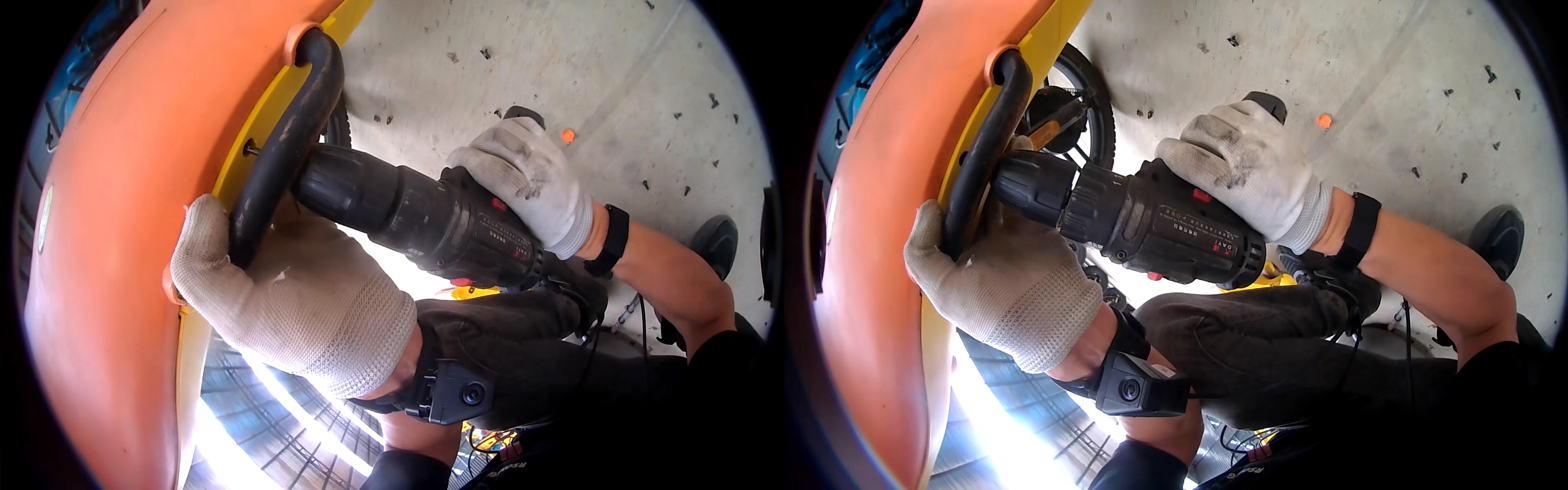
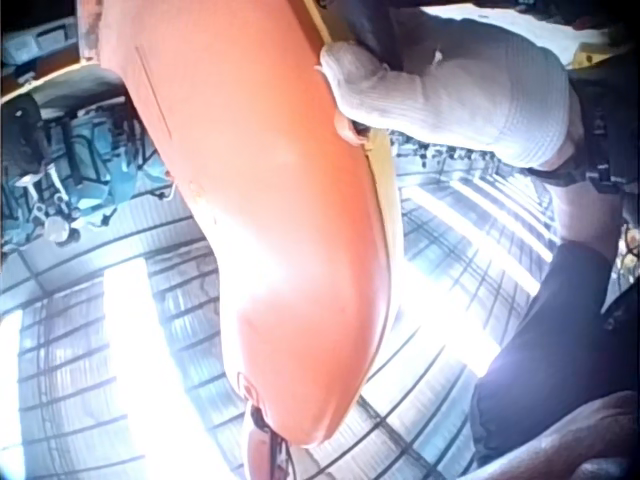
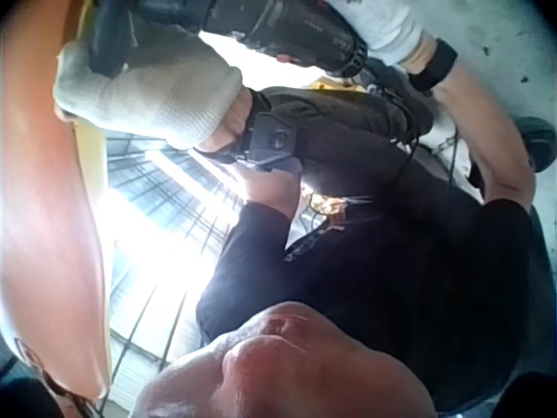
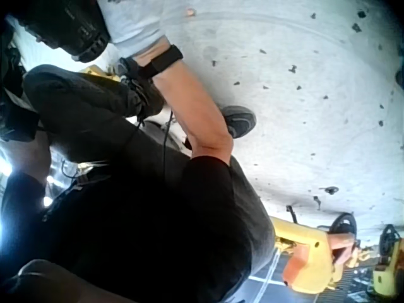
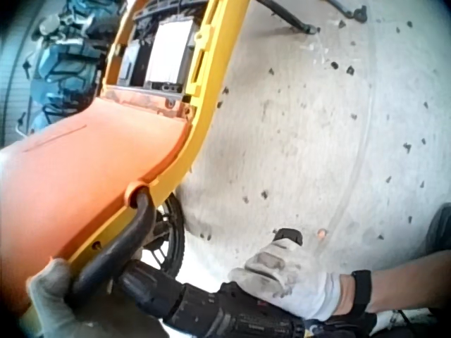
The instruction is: The person removes a plastic fairing from the front of a scooter, picks up a yellow replacement part from the ground, and uses an electric drill to secure screws into the front assembly.
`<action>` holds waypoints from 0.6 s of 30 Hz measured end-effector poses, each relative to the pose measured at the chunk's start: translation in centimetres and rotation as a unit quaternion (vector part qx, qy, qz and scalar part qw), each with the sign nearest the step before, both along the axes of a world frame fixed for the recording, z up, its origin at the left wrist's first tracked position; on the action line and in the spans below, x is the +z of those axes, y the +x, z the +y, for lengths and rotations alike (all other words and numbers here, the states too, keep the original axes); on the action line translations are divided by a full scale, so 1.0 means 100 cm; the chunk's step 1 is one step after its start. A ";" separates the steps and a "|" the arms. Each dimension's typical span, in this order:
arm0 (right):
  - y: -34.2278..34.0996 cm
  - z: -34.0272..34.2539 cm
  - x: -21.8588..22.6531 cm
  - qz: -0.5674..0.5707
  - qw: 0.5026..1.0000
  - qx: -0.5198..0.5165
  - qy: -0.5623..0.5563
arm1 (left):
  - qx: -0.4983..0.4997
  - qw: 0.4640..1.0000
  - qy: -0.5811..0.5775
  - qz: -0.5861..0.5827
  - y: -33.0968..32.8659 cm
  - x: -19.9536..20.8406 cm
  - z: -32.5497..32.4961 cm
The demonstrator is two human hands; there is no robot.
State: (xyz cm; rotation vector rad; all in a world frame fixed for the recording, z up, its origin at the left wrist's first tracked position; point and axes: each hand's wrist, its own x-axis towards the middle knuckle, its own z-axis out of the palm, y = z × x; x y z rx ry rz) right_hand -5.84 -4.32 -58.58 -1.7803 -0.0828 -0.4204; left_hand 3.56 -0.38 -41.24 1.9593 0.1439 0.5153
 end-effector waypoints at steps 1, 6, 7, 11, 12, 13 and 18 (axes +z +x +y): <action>0.000 0.000 0.001 -0.012 1.000 -0.003 -0.006 | -0.002 1.000 -0.019 0.016 0.001 0.001 0.002; 0.000 -0.004 0.002 -0.028 1.000 0.009 -0.004 | -0.016 1.000 0.000 0.024 0.001 0.001 0.006; 0.001 -0.005 0.002 -0.020 1.000 0.001 -0.017 | -0.020 0.999 -0.001 0.025 0.000 0.001 0.005; 0.000 -0.005 0.004 -0.017 0.999 -0.008 -0.044 | -0.005 1.000 0.022 0.012 -0.002 -0.001 0.003; -0.001 -0.004 0.005 0.000 0.999 -0.009 -0.035 | -0.018 0.999 0.033 0.017 -0.002 -0.001 0.003; -0.001 -0.001 0.007 -0.010 0.999 -0.009 -0.030 | -0.017 0.999 0.041 0.017 -0.002 -0.001 0.002; 0.000 0.008 0.009 -0.010 0.999 -0.032 0.007 | 0.002 0.999 0.047 0.023 -0.003 -0.002 0.003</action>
